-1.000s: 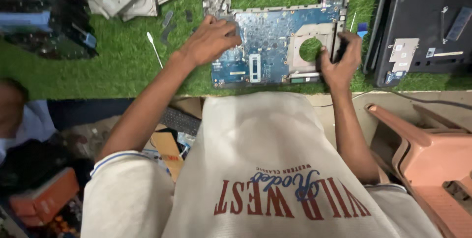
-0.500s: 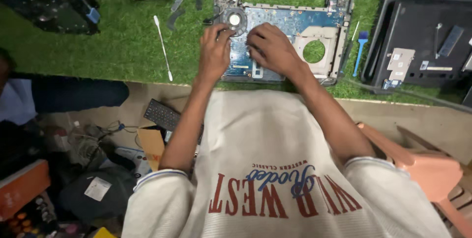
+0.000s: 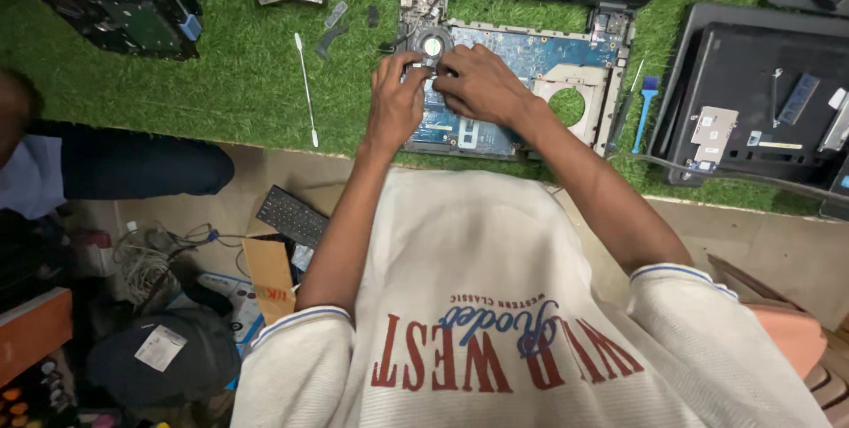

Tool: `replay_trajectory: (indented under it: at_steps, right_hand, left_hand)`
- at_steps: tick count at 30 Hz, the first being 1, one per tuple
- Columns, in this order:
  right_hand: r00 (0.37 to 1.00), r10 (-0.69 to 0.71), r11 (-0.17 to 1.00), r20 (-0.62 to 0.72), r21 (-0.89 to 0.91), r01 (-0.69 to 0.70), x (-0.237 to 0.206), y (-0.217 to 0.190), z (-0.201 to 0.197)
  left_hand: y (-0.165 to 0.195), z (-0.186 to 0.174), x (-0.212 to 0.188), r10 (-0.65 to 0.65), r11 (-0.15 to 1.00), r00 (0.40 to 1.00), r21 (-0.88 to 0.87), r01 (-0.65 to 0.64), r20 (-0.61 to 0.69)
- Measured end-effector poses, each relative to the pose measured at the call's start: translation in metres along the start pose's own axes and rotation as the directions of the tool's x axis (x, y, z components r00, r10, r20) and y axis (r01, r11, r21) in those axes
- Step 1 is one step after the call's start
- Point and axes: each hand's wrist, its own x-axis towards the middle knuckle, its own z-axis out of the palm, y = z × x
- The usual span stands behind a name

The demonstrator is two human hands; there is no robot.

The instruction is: The person works at a repair bench on a laptop with its bottom cover removed, using a screwdriver to unscrew and reposition components on the exposed motherboard. They lift and reseat the cooling fan, manipulate small screws and connectors by hand, and steady the board with their other hand while working around the fan and heatsink area.

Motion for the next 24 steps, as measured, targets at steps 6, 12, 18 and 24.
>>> replay_trajectory:
  at_steps: [6, 12, 18, 24]
  right_hand:
    - [0.999, -0.038, 0.999, 0.004, -0.006, 0.038, 0.004, 0.001, 0.005]
    - [0.992, -0.115, 0.993, -0.043, 0.009, 0.115, 0.008, 0.006, 0.022]
    - [0.987, -0.153, 0.988, -0.049, 0.013, 0.154, 0.005, 0.016, 0.030]
    - [0.990, -0.111, 0.988, -0.092, 0.094, 0.119, 0.000, 0.013, 0.023]
  left_hand:
    - [-0.001, 0.001, -0.002, -0.013, 1.000, 1.000, -0.014, 0.013, 0.003]
    - [-0.005, 0.003, -0.001, -0.011, 1.000, 1.000, -0.029, 0.011, 0.010]
    - [-0.005, 0.005, -0.001, -0.024, 0.999, 1.000, -0.024, 0.024, 0.017]
    - [-0.004, 0.005, 0.000, -0.022, 0.999, 0.999, -0.036, 0.023, 0.025]
